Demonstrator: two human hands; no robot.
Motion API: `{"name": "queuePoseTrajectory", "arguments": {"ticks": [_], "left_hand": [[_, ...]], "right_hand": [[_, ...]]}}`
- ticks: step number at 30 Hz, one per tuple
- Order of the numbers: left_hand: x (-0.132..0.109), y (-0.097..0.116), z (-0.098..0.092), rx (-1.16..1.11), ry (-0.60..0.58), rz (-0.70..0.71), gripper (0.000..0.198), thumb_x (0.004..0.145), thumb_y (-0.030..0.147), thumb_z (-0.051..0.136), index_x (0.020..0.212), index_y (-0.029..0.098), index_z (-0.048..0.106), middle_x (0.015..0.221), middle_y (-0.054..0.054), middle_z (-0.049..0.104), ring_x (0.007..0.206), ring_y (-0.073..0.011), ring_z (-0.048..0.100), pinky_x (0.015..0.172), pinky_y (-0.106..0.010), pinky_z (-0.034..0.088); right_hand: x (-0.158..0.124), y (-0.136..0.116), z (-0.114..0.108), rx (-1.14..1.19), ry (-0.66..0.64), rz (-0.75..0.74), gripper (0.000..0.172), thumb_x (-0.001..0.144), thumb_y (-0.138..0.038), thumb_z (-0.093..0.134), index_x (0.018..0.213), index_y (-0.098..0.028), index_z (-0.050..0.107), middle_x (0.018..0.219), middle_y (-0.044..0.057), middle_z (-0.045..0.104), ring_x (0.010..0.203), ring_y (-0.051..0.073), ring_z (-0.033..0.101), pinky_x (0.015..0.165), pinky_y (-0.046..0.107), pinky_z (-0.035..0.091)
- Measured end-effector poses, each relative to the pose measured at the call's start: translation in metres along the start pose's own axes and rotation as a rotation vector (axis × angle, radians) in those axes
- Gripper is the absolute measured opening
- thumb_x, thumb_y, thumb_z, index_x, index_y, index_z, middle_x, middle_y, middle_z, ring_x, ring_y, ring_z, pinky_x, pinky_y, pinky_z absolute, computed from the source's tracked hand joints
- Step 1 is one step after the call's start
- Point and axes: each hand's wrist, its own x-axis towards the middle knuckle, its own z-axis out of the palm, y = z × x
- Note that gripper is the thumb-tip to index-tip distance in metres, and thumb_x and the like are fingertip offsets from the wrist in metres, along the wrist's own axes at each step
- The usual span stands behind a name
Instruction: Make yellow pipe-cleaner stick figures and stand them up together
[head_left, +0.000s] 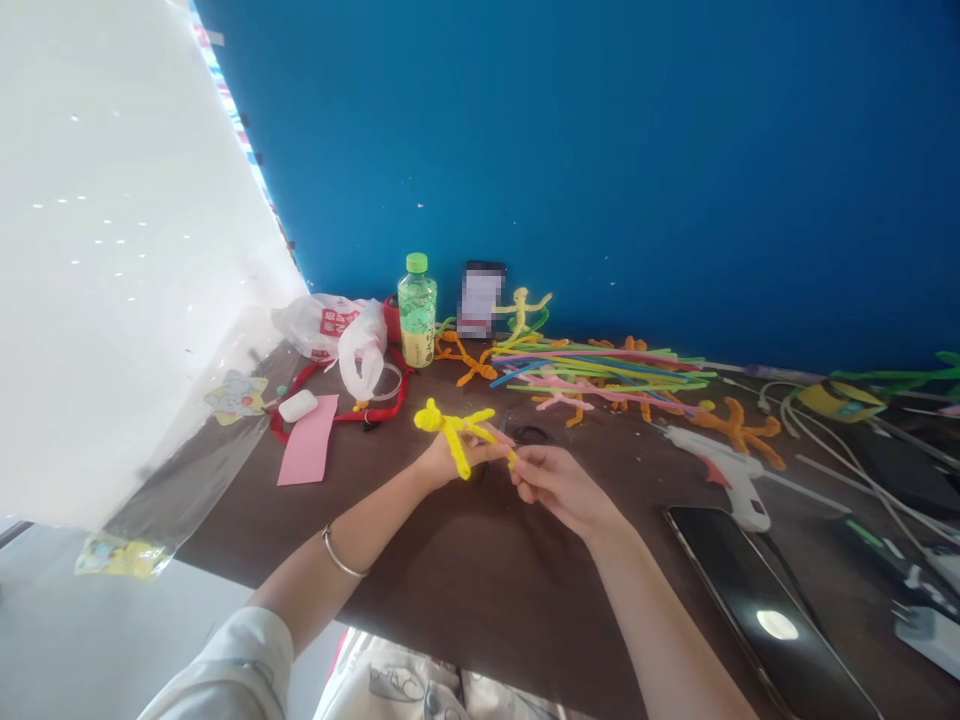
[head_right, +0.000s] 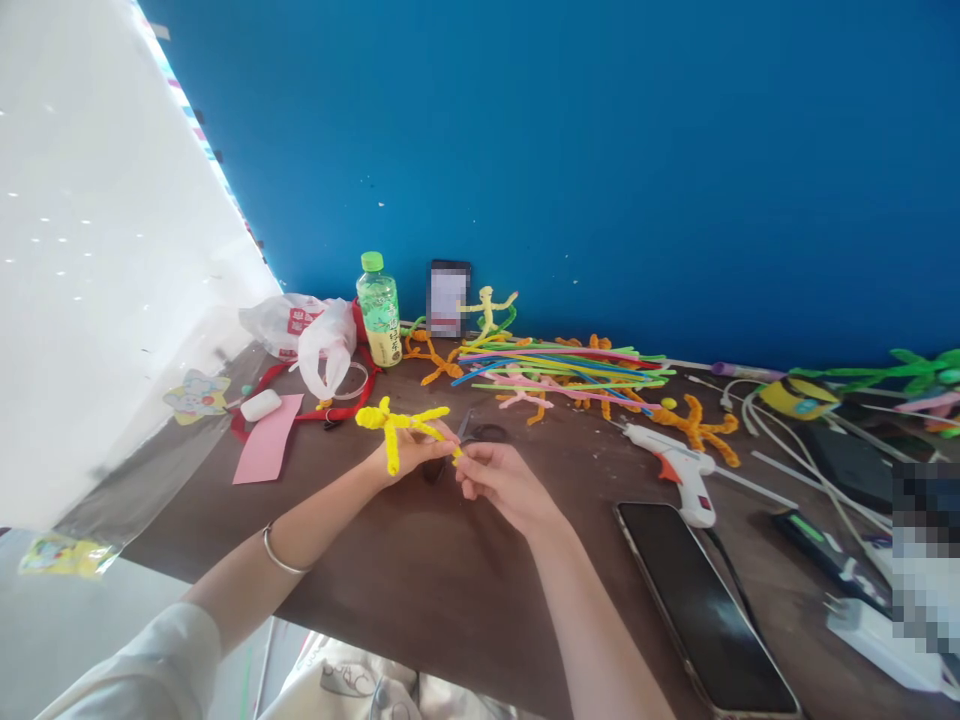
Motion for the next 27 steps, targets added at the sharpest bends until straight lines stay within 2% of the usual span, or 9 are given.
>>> {"name": "queuePoseTrajectory", "arguments": {"ticks": [3, 5, 7, 11, 13, 15, 18, 21, 27], "left_hand": [[-0.001, -0.002, 0.003, -0.152, 0.063, -0.056, 0.021, 0.057, 0.031, 0.072, 0.072, 0.016, 0.068, 0.073, -0.003, 0.065, 0.071, -0.0143, 0.056, 0.072, -0.029, 0.044], [-0.001, -0.004, 0.005, -0.276, 0.115, -0.067, 0.022, 0.055, 0.03, 0.073, 0.07, 0.015, 0.068, 0.071, -0.004, 0.065, 0.069, -0.0137, 0.056, 0.072, -0.029, 0.044], [-0.001, -0.004, 0.006, -0.358, 0.146, -0.075, 0.022, 0.055, 0.03, 0.074, 0.069, 0.014, 0.068, 0.07, -0.004, 0.064, 0.068, -0.0134, 0.056, 0.072, -0.029, 0.043], [-0.002, -0.002, 0.009, -0.398, 0.145, -0.097, 0.02, 0.055, 0.029, 0.074, 0.067, 0.014, 0.068, 0.071, -0.005, 0.065, 0.07, -0.0139, 0.056, 0.073, -0.03, 0.042], [-0.003, -0.001, 0.011, -0.421, 0.138, -0.107, 0.018, 0.055, 0.028, 0.074, 0.066, 0.015, 0.069, 0.07, -0.004, 0.065, 0.068, -0.0135, 0.056, 0.073, -0.03, 0.041], [-0.003, 0.0, 0.014, -0.461, 0.14, -0.128, 0.017, 0.054, 0.026, 0.074, 0.064, 0.014, 0.069, 0.069, -0.004, 0.065, 0.066, -0.0125, 0.054, 0.071, -0.029, 0.041], [-0.003, -0.001, 0.017, -0.555, 0.163, -0.168, 0.013, 0.053, 0.022, 0.075, 0.06, 0.013, 0.068, 0.065, -0.004, 0.063, 0.064, -0.0112, 0.053, 0.071, -0.029, 0.04], [-0.003, 0.0, 0.018, -0.634, 0.164, -0.197, 0.012, 0.052, 0.02, 0.076, 0.054, 0.013, 0.066, 0.063, -0.004, 0.062, 0.065, -0.011, 0.054, 0.073, -0.029, 0.04], [-0.002, 0.0, 0.017, -0.586, 0.165, -0.204, 0.015, 0.053, 0.022, 0.076, 0.059, 0.011, 0.067, 0.065, -0.005, 0.063, 0.063, -0.0103, 0.054, 0.068, -0.027, 0.039]], "right_hand": [[0.002, 0.004, 0.003, 0.093, -0.014, -0.047, 0.027, 0.068, -0.039, 0.064, 0.059, -0.016, 0.055, 0.057, -0.003, 0.051, 0.042, 0.004, 0.042, 0.043, 0.019, 0.035], [0.003, 0.006, 0.008, -0.015, 0.046, -0.14, 0.024, 0.069, -0.04, 0.063, 0.066, -0.017, 0.056, 0.059, -0.002, 0.053, 0.047, 0.007, 0.047, 0.047, 0.022, 0.039], [0.004, 0.008, 0.012, -0.251, 0.175, -0.303, 0.021, 0.068, -0.037, 0.064, 0.076, -0.019, 0.057, 0.066, 0.0, 0.057, 0.058, 0.012, 0.054, 0.056, 0.026, 0.046], [0.003, 0.015, 0.009, -0.861, 0.497, -0.762, 0.014, 0.076, -0.027, 0.057, 0.089, -0.022, 0.058, 0.084, 0.005, 0.062, 0.077, 0.018, 0.059, 0.073, 0.033, 0.049], [0.001, 0.018, 0.004, -1.147, 0.507, -0.939, 0.017, 0.081, -0.02, 0.05, 0.096, -0.024, 0.059, 0.089, 0.006, 0.063, 0.083, 0.018, 0.059, 0.077, 0.033, 0.048], [-0.002, 0.019, -0.001, -1.363, 0.45, -1.05, 0.026, 0.082, -0.013, 0.048, 0.104, -0.023, 0.058, 0.093, 0.007, 0.064, 0.088, 0.018, 0.059, 0.08, 0.032, 0.047], [-0.007, 0.017, -0.006, -1.542, 0.4, -1.14, 0.034, 0.081, -0.01, 0.048, 0.113, -0.02, 0.055, 0.099, 0.009, 0.064, 0.092, 0.02, 0.059, 0.081, 0.033, 0.046], [-0.009, 0.015, -0.008, -1.615, 0.397, -1.137, 0.035, 0.082, -0.01, 0.047, 0.115, -0.021, 0.054, 0.098, 0.009, 0.065, 0.09, 0.021, 0.06, 0.08, 0.035, 0.046], [-0.005, 0.015, -0.013, -1.67, 0.389, -1.156, 0.034, 0.083, -0.009, 0.047, 0.112, -0.022, 0.057, 0.1, 0.008, 0.066, 0.093, 0.02, 0.06, 0.082, 0.034, 0.045]]}}
